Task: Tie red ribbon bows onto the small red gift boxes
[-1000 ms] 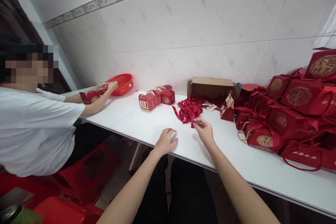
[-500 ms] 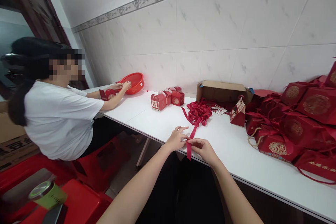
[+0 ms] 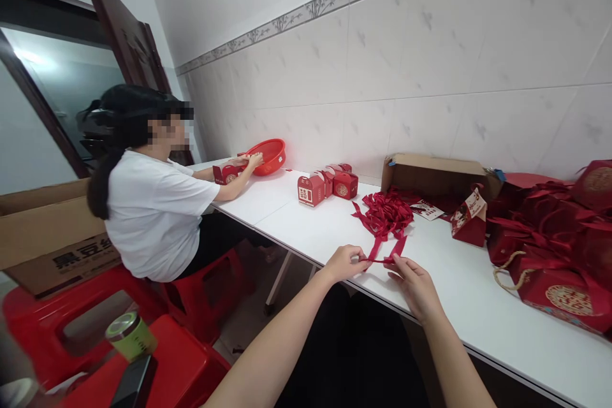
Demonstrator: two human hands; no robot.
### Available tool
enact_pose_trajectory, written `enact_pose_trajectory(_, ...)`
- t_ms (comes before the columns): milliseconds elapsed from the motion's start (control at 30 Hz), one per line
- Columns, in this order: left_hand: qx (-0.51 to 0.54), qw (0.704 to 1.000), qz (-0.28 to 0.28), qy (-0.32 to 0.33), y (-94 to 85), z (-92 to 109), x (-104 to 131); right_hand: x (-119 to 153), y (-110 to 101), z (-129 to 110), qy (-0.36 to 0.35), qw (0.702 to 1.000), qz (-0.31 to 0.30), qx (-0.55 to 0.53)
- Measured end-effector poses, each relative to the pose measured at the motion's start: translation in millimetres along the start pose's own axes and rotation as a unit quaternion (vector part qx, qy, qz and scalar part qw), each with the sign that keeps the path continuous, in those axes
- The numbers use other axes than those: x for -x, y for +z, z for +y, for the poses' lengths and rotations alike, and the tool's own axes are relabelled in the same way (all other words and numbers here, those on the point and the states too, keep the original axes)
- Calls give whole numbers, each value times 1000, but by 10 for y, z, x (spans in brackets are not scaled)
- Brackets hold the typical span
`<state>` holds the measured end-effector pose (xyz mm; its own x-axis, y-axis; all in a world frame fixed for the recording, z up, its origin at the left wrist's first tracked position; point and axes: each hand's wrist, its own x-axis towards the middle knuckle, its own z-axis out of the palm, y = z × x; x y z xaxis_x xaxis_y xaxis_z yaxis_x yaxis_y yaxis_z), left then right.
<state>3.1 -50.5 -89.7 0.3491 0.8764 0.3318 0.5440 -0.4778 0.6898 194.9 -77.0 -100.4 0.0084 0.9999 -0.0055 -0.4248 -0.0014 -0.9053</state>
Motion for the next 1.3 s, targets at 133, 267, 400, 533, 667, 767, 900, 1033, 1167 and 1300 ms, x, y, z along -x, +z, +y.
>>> enact_pose_trajectory(133, 42, 998, 16, -49, 10, -29, -2, -47, -67, 3, 11, 994, 66, -84)
enact_pose_trajectory(267, 67, 995, 34, -62, -8, 9, -15, -102, -113, 3, 22, 985, 82, -149)
enact_pose_trajectory(400, 121, 991, 22, -51, -101, 54, -26, -129, -107, -76, 64, 976, 101, -185)
enact_pose_trajectory(533, 204, 979, -6, -26, -293, 103, 19, -110, -88, -212, 82, 978, 78, -175)
enact_pose_trajectory(667, 248, 967, -51, -14, -506, 191, 170, -145, -120, -341, 83, 976, 104, -172)
enact_pose_trajectory(767, 257, 963, -75, -28, -647, 210, 252, -265, -219, -489, 74, 964, 164, -194)
enact_pose_trajectory(900, 241, 967, -57, -64, -862, -12, 142, -420, -476, -830, -5, 945, 241, -221)
enact_pose_trajectory(1033, 194, 970, 64, -130, -1099, -498, -179, -319, -795, -1162, -73, 919, 300, -246)
enact_pose_trajectory(1167, 109, 936, 254, -219, -1306, -958, -558, -15, -1065, -1169, -151, 897, 336, -243)
enact_pose_trajectory(1300, 29, 904, 344, -254, -1510, -1166, -973, 237, -1225, -840, -149, 889, 361, -238)
